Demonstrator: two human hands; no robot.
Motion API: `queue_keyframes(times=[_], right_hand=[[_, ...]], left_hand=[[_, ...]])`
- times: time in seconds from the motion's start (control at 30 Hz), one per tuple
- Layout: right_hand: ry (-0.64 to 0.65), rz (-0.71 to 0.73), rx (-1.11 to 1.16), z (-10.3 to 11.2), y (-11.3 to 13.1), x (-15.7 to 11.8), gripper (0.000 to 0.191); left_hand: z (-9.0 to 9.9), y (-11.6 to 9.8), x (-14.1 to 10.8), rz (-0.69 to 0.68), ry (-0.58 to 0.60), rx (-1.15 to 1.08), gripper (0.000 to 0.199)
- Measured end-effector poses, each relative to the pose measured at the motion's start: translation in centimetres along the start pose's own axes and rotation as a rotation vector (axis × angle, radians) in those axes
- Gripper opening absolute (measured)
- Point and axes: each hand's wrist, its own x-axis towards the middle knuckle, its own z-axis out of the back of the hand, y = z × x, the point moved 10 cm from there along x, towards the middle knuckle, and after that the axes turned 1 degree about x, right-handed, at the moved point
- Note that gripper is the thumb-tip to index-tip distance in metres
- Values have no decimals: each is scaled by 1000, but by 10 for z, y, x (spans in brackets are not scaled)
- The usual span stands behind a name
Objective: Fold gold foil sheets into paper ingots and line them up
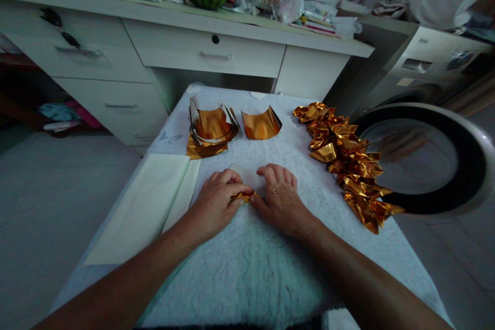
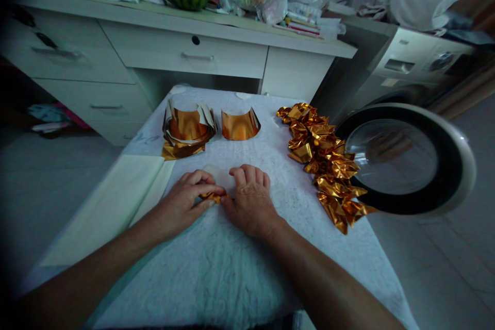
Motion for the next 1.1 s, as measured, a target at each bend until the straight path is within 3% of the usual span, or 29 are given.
queue_keyframes(times=[0.47,0.77,0.97,1.1], right_hand=[[89,-5,-3,-6,-12,2,73],[113,17,-33,-8,-12,2,79],[69,-1,-44,-5,-10,2,73],[19,9,-81,-5,-6,2,85]], left_hand=[[-1,1,0,0,14,2,31],[1,-1,0,-4,15,13,36],[0,-1,1,-16,32,-12,33],[-1,0,2,-2,37,-12,30]])
